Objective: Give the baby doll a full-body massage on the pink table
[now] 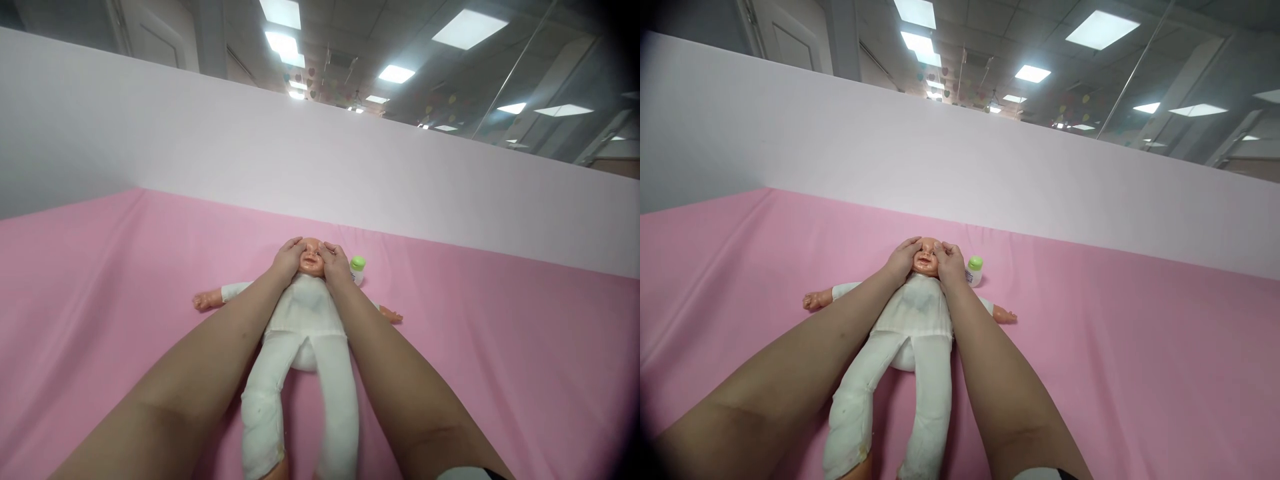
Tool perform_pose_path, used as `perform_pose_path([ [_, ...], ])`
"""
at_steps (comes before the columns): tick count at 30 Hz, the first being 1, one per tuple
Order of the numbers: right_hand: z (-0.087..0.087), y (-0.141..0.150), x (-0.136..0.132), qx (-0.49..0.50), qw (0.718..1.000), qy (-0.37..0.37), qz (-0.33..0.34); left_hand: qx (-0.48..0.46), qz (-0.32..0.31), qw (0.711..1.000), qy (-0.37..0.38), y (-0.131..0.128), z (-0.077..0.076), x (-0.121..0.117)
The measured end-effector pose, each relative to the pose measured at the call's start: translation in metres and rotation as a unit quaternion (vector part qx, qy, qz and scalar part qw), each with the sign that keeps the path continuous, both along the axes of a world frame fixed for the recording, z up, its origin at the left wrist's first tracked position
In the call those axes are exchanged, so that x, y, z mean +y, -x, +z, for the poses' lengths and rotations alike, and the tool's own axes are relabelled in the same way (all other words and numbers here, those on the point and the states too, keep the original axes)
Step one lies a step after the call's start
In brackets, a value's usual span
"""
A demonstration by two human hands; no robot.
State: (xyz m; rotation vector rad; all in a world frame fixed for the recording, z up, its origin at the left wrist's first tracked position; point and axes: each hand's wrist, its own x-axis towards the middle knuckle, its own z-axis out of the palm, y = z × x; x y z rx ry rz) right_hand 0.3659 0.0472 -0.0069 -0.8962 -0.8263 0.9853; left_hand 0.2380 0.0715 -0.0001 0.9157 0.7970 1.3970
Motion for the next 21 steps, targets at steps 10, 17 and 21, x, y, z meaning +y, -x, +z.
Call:
perform_pose_path([
  [10,-0.003,-0.021,-0.008,0.038,0.993,0.019,0.109,-0.075,-0.041,0.995,0.059,0.012,0.010,-0.017],
  [17,-0.002,-0.007,-0.005,0.007,0.998,0.000,0.055,-0.001,-0.029,1.000,-0.007,0.008,0.005,-0.013],
  [21,-0.001,-0.001,-0.002,-0.025,1.000,0.011,0.003,0.045,-0.011,0.999,-0.017,0.006,0.003,-0.010],
])
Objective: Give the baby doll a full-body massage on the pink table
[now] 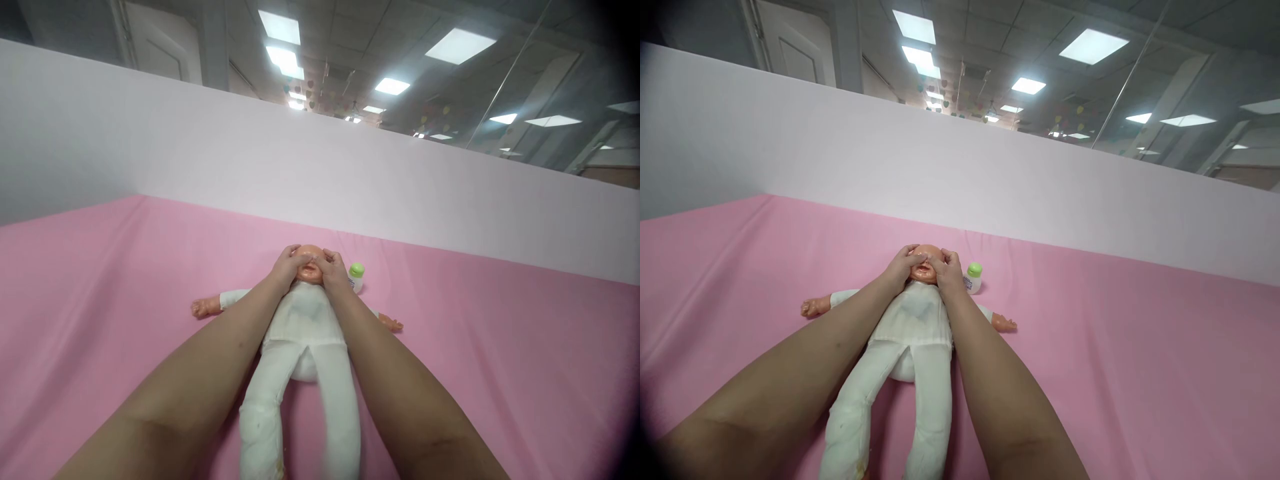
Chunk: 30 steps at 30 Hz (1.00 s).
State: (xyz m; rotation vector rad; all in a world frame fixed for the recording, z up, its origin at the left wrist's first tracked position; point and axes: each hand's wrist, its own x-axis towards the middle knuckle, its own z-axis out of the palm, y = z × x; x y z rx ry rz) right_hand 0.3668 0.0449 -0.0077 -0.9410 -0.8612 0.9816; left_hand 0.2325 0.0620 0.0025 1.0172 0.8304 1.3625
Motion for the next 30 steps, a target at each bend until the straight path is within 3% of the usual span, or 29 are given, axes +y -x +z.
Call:
perform_pose_path([
  [9,0.000,0.002,0.001,0.011,1.000,-0.009,-0.024,0.030,0.025,0.999,0.019,-0.006,0.001,0.009],
  [16,-0.005,0.001,0.000,0.073,0.996,-0.025,0.040,-0.044,-0.034,0.997,0.061,0.005,0.009,-0.002],
  [21,-0.004,-0.008,-0.009,0.099,0.990,-0.019,0.095,-0.077,-0.043,0.993,0.075,0.012,0.015,-0.013],
  [26,-0.002,-0.009,-0.011,0.104,0.986,-0.026,0.130,-0.068,-0.057,0.995,0.047,0.010,0.013,-0.014],
  [30,0.003,-0.002,-0.011,0.073,0.991,-0.026,0.106,-0.023,-0.048,0.998,0.028,0.005,0.008,-0.006],
])
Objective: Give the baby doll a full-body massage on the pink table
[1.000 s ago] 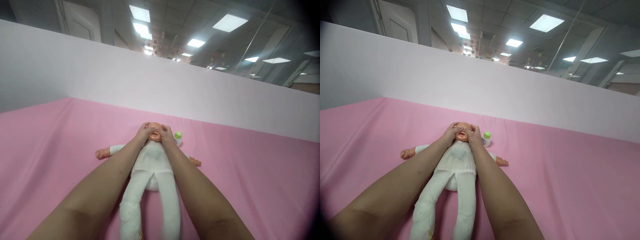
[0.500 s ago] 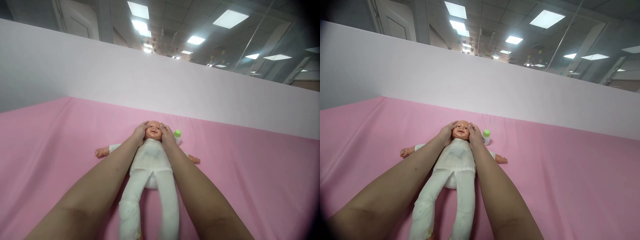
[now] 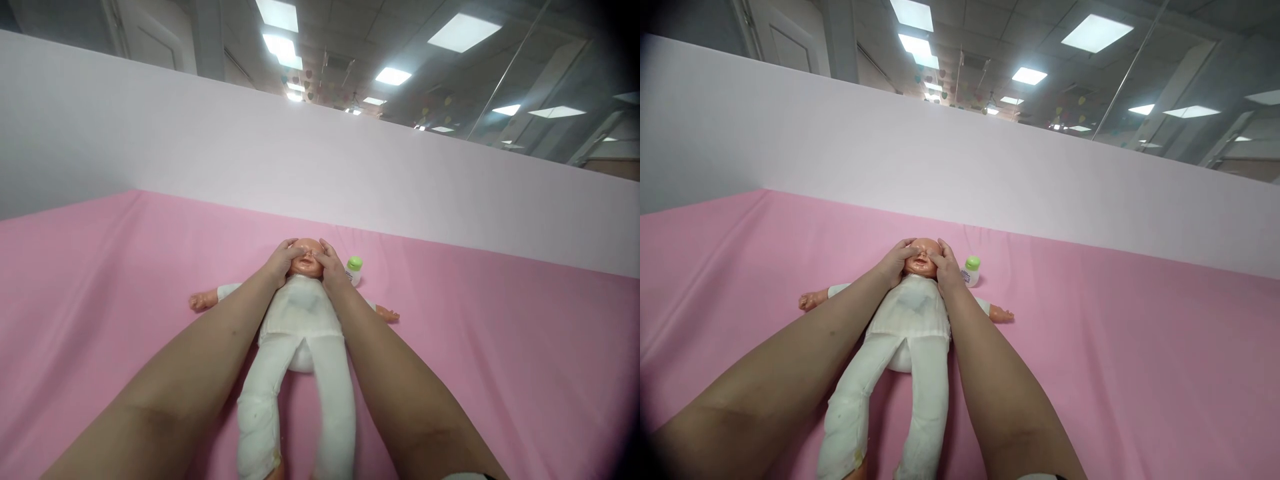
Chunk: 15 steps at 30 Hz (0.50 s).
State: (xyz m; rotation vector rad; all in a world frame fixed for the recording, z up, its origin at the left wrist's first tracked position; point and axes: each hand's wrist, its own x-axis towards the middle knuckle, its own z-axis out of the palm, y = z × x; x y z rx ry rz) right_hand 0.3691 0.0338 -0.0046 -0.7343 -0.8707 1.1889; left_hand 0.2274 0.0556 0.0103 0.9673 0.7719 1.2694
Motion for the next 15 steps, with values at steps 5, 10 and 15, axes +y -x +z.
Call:
perform_pose_path([
  [5,0.005,0.001,0.002,-0.042,0.998,0.005,-0.041,0.048,0.030,0.998,-0.010,-0.008,0.000,0.007],
  [10,0.004,0.001,0.006,-0.044,0.998,0.006,-0.051,0.057,0.050,0.997,-0.020,-0.013,0.002,0.007],
  [15,0.003,-0.001,0.006,-0.025,0.999,-0.001,-0.032,0.042,0.047,0.998,-0.017,-0.012,0.002,0.007],
])
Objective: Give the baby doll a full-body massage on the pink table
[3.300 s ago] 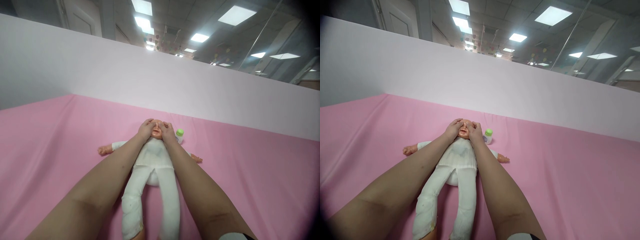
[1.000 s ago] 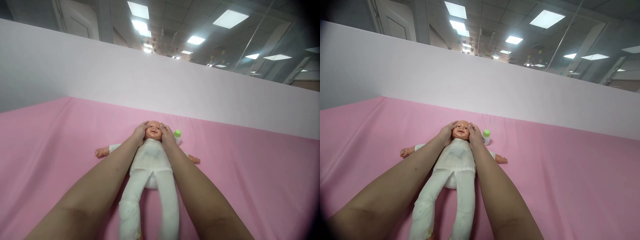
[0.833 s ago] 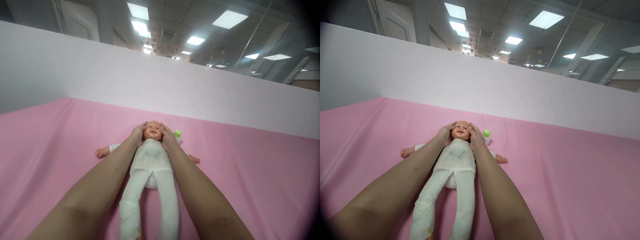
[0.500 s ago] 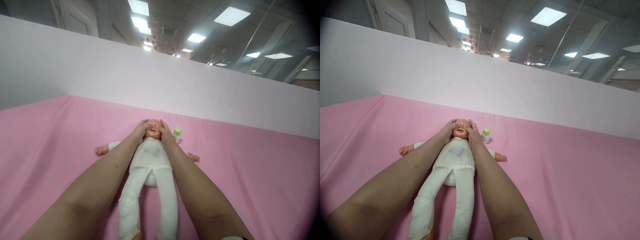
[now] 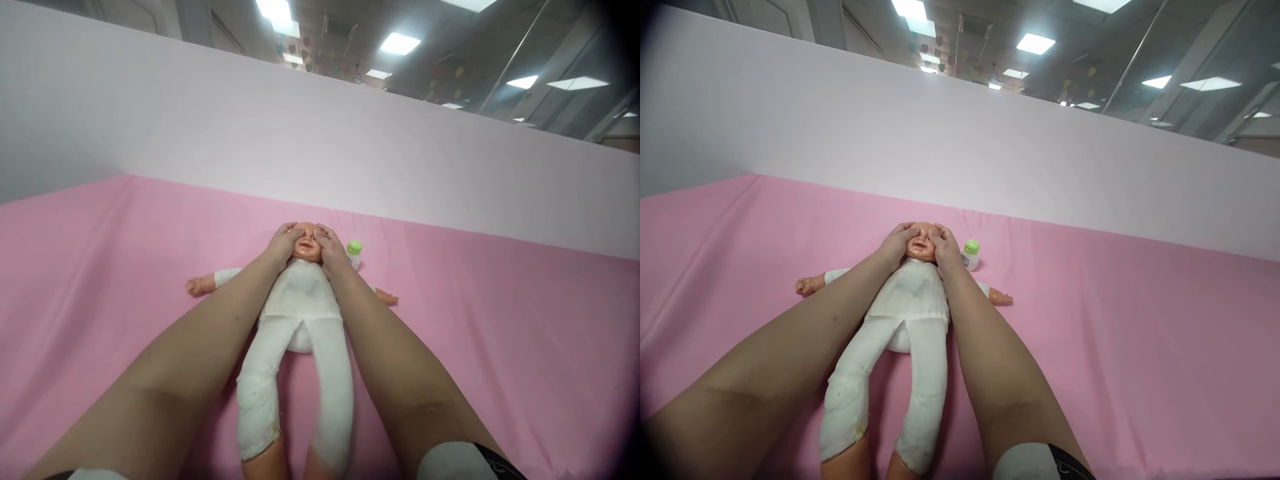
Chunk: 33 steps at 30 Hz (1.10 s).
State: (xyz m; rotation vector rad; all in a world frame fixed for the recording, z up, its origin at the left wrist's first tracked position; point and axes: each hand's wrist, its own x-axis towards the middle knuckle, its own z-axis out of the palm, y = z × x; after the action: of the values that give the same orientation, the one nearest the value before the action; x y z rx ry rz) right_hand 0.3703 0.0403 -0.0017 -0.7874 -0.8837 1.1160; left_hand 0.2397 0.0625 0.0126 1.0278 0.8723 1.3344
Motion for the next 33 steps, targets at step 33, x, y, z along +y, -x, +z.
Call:
perform_pose_path([
  [33,-0.008,-0.009,-0.049,-0.455,0.875,-0.013,-0.166,0.453,0.105,0.860,-0.212,0.040,-0.004,-0.060],
])
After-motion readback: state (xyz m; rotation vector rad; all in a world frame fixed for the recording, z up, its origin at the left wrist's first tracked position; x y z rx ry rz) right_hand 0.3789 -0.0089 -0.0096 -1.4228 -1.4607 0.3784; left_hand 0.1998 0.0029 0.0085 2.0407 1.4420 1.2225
